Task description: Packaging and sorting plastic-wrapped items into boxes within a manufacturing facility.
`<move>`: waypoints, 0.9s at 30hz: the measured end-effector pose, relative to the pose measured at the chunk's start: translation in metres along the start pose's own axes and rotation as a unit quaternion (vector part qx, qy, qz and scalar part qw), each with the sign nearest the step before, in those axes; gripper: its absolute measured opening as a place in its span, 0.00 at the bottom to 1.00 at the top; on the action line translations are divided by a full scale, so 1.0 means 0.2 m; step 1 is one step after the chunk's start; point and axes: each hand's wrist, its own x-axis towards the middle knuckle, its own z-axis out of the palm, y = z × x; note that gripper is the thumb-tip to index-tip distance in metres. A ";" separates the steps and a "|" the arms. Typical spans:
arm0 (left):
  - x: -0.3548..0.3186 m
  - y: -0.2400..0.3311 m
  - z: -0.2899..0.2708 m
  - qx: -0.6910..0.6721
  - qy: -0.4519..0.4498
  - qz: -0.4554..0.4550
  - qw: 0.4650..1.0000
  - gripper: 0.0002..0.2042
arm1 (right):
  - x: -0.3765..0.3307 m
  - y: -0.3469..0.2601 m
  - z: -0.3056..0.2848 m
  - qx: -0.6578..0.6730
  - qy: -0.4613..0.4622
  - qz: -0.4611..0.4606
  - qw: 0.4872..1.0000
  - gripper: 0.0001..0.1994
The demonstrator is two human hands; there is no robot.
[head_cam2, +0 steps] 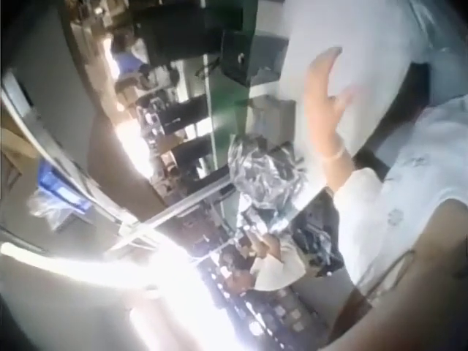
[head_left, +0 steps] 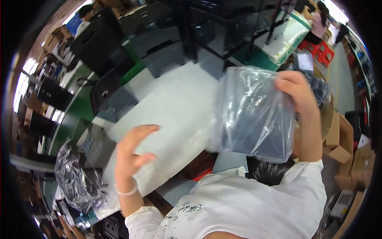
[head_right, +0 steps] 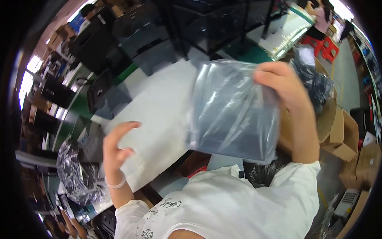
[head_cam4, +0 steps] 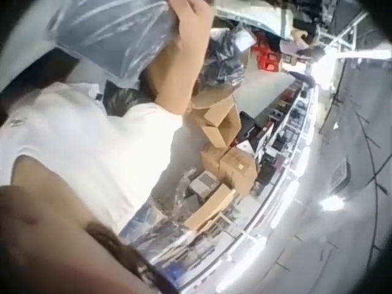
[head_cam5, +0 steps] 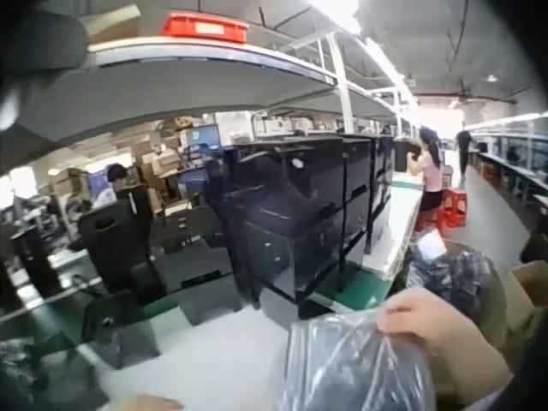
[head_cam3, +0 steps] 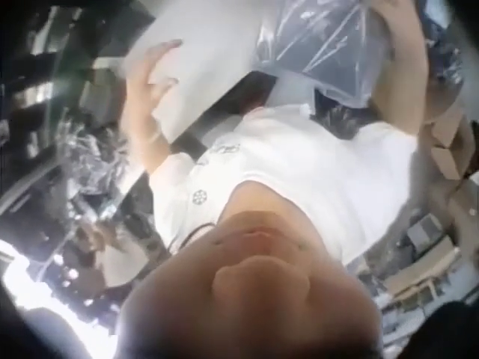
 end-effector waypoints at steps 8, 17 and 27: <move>0.13 0.00 0.15 -0.031 -0.034 -0.354 0.934 0.28 | 0.63 0.41 0.57 0.115 -0.092 0.112 0.983 0.19; 0.19 -0.22 0.21 -0.224 -0.003 -0.275 0.935 0.29 | 0.56 0.16 0.44 -0.174 -0.184 -0.149 0.956 0.29; 0.27 -0.57 0.06 -0.148 0.268 -0.124 0.944 0.08 | 0.70 0.03 0.51 -0.199 -0.063 -0.288 0.935 0.07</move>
